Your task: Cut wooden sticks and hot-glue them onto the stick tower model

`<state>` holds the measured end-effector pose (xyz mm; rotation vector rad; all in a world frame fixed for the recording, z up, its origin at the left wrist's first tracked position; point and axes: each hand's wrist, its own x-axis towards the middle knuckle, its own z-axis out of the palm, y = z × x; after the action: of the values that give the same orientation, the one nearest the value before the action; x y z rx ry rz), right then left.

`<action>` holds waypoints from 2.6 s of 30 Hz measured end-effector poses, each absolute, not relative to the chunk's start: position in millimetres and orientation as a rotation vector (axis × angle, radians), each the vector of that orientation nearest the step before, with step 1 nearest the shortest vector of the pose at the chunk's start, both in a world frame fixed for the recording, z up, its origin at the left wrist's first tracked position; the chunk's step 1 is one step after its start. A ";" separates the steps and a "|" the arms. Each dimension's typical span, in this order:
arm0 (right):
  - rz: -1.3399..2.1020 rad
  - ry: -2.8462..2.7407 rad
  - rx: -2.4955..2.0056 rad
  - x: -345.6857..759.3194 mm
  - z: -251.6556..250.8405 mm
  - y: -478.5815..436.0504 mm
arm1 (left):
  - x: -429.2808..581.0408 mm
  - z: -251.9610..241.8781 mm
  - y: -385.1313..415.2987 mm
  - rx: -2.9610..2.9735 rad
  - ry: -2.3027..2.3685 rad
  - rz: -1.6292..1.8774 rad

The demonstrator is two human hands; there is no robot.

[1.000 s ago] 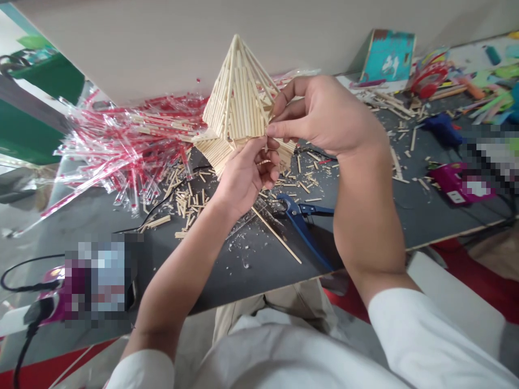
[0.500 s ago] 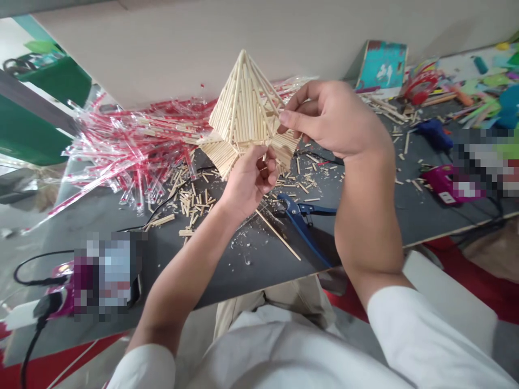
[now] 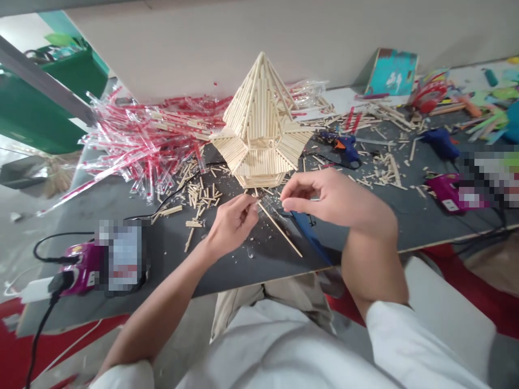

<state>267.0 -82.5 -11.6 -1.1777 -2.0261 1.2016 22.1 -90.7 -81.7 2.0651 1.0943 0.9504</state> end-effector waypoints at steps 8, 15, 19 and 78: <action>0.890 -2.033 -1.078 218.7 -75.5 -67.0 | 10.1 -112.6 -78.0 2.248 1.124 0.920; 0.880 -2.012 -0.987 214.8 -99.9 -58.3 | 9.7 -116.8 -75.9 2.273 1.180 0.874; 0.887 -2.012 -0.936 212.6 -110.4 -54.8 | 12.4 -119.7 -76.5 2.278 1.300 0.728; 1.324 -1.647 -0.945 206.4 -97.5 -61.9 | 14.0 -107.8 -81.0 1.915 1.104 0.959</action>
<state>206.4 -61.9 -97.5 -0.9446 -1.6465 1.3239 14.0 -81.0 -107.8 1.9150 1.1039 0.9592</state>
